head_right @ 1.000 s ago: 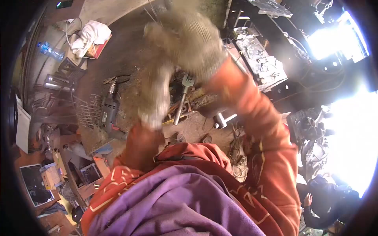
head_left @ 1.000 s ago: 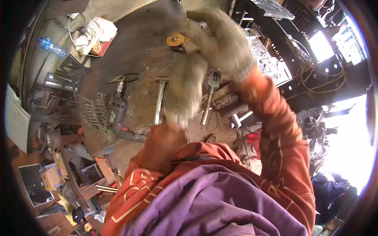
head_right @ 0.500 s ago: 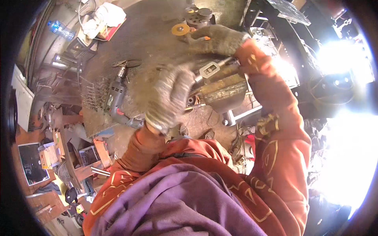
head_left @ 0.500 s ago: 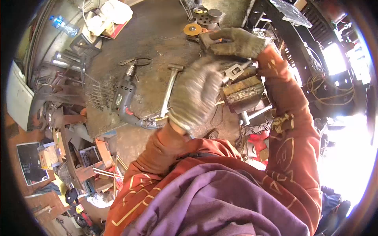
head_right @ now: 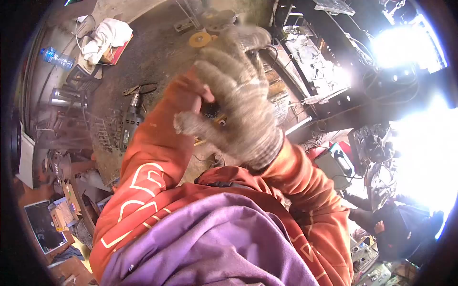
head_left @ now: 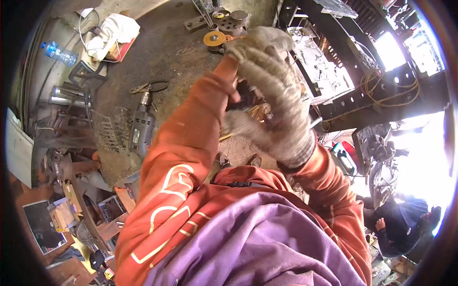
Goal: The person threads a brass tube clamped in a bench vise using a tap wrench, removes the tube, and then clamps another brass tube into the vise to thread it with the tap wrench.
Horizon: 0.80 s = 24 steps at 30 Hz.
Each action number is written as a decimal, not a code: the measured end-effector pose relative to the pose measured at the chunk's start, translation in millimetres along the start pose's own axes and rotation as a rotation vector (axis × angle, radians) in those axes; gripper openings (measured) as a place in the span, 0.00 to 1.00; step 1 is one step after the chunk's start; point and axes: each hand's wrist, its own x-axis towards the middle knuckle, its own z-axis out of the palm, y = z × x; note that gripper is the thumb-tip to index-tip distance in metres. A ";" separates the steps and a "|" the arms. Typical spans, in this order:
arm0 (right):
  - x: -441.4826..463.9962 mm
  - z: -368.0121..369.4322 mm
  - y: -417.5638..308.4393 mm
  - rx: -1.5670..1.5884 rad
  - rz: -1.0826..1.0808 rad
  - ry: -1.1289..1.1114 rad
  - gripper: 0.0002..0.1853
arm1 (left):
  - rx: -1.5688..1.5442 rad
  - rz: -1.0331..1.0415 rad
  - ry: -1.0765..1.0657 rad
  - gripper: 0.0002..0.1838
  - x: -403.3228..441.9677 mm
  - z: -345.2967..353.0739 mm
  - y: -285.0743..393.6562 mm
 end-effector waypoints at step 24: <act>80.2 16.6 194.7 0.231 0.355 -0.818 0.39 | 0.546 0.041 0.510 0.15 -115.7 26.6 143.9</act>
